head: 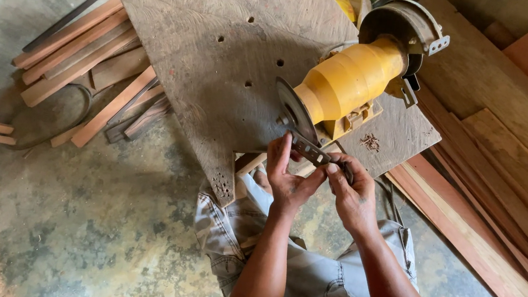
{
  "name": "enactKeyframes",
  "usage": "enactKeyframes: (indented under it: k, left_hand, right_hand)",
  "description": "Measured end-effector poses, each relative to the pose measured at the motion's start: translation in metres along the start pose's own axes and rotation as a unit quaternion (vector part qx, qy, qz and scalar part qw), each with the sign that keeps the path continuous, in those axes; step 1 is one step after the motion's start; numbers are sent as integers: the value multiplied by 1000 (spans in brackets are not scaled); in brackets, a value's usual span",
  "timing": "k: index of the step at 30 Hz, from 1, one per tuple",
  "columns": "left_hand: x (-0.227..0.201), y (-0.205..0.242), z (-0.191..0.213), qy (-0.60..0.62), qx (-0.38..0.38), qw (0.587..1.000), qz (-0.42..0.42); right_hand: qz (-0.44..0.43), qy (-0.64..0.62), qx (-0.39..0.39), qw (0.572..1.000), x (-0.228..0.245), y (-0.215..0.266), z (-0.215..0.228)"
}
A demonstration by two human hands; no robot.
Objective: The person uses a bench grinder to sharpen a small metal piece, likely a hinge or tool component.
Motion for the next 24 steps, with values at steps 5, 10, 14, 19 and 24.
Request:
enactKeyframes:
  k: [5,10,14,19,24]
  left_hand:
    - [12,4,2,6,-10,1000,24]
    - [14,2,4,29,-23,998,45]
    - [17,1,7,33,-29,998,48]
    - [21,2,8,38,-31,998,41]
    - [20,1,9,47,-36,997,39]
  right_hand:
    - [2,31,-5,1000,6,-5,-8]
    - [19,32,0,999,2,-11,-12]
    - [34,31,9,999,3,-14,-16]
    - [29,48,3,998,9,-15,-21]
    - [30,53,3,998,8,-16,-23]
Point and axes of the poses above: each hand's wrist, its own y-axis away from the middle knuckle, its own z-axis out of the back of the hand, x = y × z, the point moved 8 cm from there along -y, towards the middle knuckle, and after that the axes turned 1 degree about -x, right-handed, at the moved point
